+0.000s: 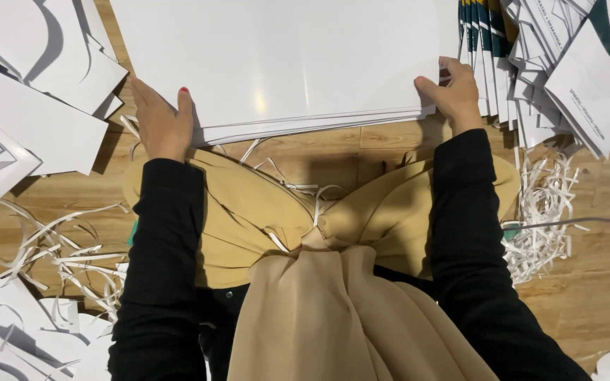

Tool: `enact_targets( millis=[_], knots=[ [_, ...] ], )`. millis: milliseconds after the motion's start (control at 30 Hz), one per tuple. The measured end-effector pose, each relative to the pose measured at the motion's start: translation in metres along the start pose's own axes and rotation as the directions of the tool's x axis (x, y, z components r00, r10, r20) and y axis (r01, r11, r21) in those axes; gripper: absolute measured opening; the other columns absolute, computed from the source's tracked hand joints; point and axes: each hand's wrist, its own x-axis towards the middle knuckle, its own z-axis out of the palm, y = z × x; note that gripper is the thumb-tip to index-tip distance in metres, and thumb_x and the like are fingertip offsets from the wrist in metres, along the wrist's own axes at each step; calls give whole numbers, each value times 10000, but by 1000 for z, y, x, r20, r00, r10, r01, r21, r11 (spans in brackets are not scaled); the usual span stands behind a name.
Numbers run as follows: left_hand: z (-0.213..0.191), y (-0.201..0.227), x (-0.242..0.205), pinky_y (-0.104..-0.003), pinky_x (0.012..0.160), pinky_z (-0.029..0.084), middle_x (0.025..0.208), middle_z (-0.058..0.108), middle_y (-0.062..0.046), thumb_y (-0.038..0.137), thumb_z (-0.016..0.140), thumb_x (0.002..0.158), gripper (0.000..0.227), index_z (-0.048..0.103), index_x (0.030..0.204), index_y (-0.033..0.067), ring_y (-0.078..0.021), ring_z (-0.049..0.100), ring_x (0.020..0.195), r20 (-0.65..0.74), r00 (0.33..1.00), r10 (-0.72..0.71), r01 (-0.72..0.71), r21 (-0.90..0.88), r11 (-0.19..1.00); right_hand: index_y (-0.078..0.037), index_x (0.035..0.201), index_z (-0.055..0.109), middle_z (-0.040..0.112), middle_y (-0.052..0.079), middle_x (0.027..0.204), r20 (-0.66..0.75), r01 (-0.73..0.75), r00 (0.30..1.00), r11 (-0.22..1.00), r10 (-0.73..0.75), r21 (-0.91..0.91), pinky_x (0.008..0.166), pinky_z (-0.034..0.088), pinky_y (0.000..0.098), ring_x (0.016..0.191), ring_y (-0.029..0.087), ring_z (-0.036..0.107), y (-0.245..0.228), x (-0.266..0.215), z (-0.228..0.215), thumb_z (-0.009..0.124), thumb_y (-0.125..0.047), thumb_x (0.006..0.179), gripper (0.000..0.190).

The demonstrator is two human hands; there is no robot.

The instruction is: The person sits on the floor and repeatedly inserts a white paper insert into a larger printed cover, then smooths the edges to secure it. The person handles multiple identical units one at a time, stacking the finished items to the side.

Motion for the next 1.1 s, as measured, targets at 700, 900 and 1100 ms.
enact_targets(
  millis=[700, 900, 1100],
  knots=[
    [63, 43, -50, -648, 951, 232, 1433, 193, -143, 440, 622, 856, 684, 329, 1388, 125, -404, 191, 1279, 0, 746, 666, -580, 491, 650, 31, 1242, 381, 391, 193, 1158, 1, 256, 966, 948, -260, -187, 902, 381, 400, 1053, 325, 434, 18, -14, 10, 842, -214, 641, 796],
    [67, 36, -48, -595, 914, 313, 1380, 315, -133, 452, 668, 831, 628, 424, 1319, 138, -383, 305, 1220, -100, 671, 735, -587, 534, 608, 12, 1187, 440, 435, 168, 1113, -46, 268, 960, 951, -278, -154, 824, 438, 365, 956, 280, 494, 25, -11, 14, 862, -204, 616, 742],
    [60, 38, -50, -616, 943, 262, 1396, 282, -152, 397, 634, 868, 613, 378, 1351, 120, -401, 266, 1241, -78, 687, 722, -611, 477, 632, 2, 1167, 468, 463, 139, 1078, -95, 216, 966, 956, -238, -201, 777, 439, 345, 874, 245, 510, 24, -18, 17, 868, -250, 612, 730]
  ],
)
